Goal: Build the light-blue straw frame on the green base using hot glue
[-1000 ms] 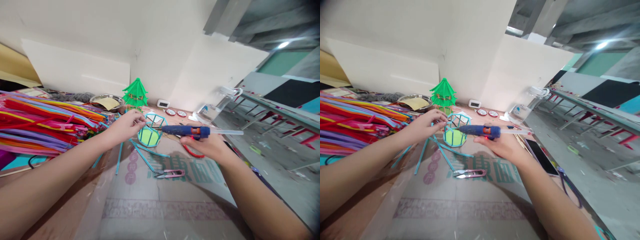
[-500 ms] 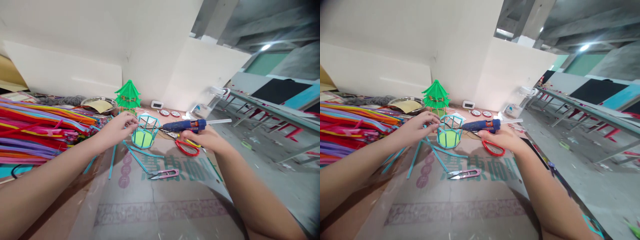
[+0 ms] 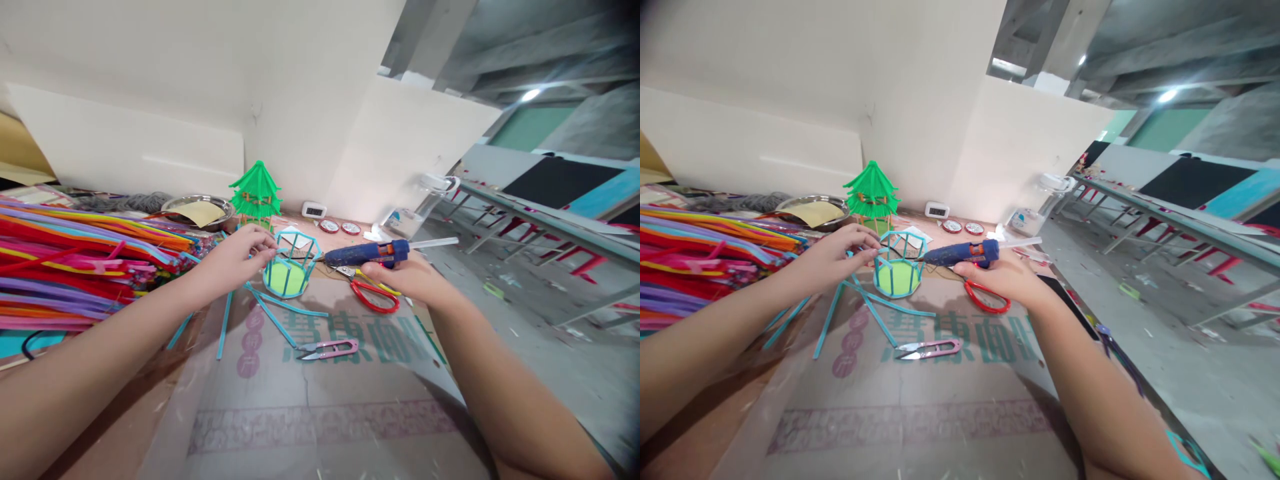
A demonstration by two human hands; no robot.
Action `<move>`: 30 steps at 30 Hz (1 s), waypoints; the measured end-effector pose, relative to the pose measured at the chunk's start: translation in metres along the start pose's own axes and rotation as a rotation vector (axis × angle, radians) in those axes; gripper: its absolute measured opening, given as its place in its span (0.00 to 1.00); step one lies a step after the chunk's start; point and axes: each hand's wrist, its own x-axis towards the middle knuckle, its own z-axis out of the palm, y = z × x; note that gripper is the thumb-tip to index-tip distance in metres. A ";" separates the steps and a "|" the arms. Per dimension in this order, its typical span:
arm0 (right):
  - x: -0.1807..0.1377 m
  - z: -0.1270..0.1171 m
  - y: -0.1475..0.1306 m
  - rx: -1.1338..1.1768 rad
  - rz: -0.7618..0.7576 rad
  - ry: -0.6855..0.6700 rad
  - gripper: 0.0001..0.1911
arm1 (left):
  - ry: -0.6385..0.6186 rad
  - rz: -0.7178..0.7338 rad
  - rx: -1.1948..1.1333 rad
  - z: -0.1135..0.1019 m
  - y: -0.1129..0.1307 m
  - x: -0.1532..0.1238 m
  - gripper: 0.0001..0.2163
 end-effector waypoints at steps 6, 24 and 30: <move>0.001 0.003 0.006 -0.008 -0.024 -0.024 0.16 | -0.001 -0.008 -0.002 0.001 0.000 0.000 0.12; 0.004 0.005 0.010 -0.115 -0.038 -0.032 0.15 | -0.008 -0.001 -0.002 0.000 0.001 0.000 0.12; 0.003 0.006 0.017 -0.136 -0.003 -0.029 0.15 | -0.008 -0.002 -0.002 -0.001 0.003 0.000 0.12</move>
